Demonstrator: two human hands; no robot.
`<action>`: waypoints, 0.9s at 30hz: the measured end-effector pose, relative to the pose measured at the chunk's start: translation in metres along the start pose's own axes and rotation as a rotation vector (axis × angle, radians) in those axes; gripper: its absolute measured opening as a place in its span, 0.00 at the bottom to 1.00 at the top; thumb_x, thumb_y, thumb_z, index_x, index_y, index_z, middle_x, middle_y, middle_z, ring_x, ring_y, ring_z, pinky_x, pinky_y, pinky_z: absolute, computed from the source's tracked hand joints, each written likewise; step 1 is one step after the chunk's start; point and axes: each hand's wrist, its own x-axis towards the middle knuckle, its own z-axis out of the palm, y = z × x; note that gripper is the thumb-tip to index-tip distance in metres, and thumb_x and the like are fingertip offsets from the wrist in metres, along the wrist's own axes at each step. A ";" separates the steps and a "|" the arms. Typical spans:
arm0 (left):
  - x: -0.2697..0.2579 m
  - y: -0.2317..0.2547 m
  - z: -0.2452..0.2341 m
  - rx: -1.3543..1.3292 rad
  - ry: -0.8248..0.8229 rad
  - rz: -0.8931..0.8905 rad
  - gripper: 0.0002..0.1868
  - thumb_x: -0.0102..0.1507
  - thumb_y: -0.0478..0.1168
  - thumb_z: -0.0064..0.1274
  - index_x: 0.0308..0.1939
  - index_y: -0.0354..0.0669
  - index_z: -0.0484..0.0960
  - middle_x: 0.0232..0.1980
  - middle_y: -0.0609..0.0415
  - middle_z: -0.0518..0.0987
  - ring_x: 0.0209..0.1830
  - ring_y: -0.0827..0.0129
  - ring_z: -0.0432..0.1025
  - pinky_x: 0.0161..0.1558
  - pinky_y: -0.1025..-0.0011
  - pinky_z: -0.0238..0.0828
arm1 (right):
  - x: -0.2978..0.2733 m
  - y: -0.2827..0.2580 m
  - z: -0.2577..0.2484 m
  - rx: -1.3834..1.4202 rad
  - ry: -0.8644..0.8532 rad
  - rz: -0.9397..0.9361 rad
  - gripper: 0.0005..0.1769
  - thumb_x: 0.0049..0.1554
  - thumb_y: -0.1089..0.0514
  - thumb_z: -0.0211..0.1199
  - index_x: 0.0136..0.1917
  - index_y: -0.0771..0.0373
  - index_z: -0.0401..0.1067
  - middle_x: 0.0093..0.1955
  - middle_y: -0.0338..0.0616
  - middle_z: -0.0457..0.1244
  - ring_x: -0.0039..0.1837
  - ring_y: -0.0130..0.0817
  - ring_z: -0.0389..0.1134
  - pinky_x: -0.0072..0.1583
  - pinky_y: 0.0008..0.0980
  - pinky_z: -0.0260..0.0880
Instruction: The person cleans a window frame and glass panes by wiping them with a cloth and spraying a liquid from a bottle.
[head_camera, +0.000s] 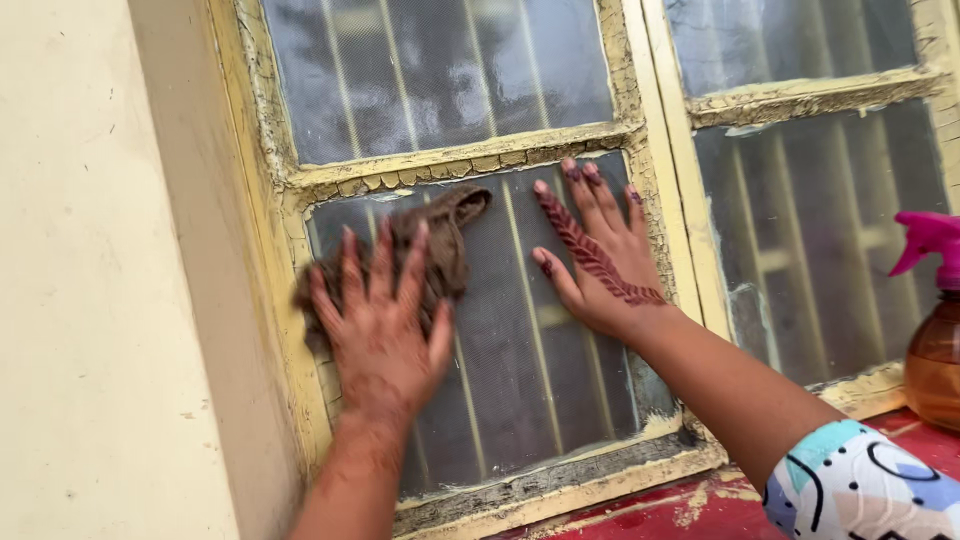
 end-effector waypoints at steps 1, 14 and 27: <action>-0.009 0.007 0.003 0.013 -0.002 0.016 0.45 0.60 0.62 0.48 0.79 0.66 0.47 0.83 0.54 0.41 0.82 0.49 0.32 0.73 0.34 0.24 | -0.002 0.001 0.003 -0.001 -0.016 0.019 0.38 0.63 0.41 0.52 0.83 0.46 0.49 0.85 0.50 0.40 0.85 0.50 0.38 0.78 0.59 0.35; 0.039 -0.010 -0.005 0.091 -0.022 0.101 0.47 0.56 0.68 0.50 0.76 0.74 0.51 0.82 0.54 0.41 0.80 0.39 0.30 0.67 0.26 0.24 | -0.008 0.012 0.011 0.029 0.002 0.030 0.38 0.64 0.40 0.50 0.83 0.44 0.47 0.86 0.47 0.39 0.86 0.46 0.37 0.79 0.57 0.34; -0.053 0.015 -0.001 -0.158 -0.176 0.639 0.42 0.59 0.66 0.47 0.76 0.71 0.55 0.82 0.53 0.44 0.80 0.47 0.35 0.72 0.36 0.24 | -0.012 0.014 0.011 0.039 -0.003 0.024 0.37 0.64 0.39 0.50 0.84 0.44 0.48 0.86 0.48 0.39 0.86 0.47 0.37 0.79 0.58 0.35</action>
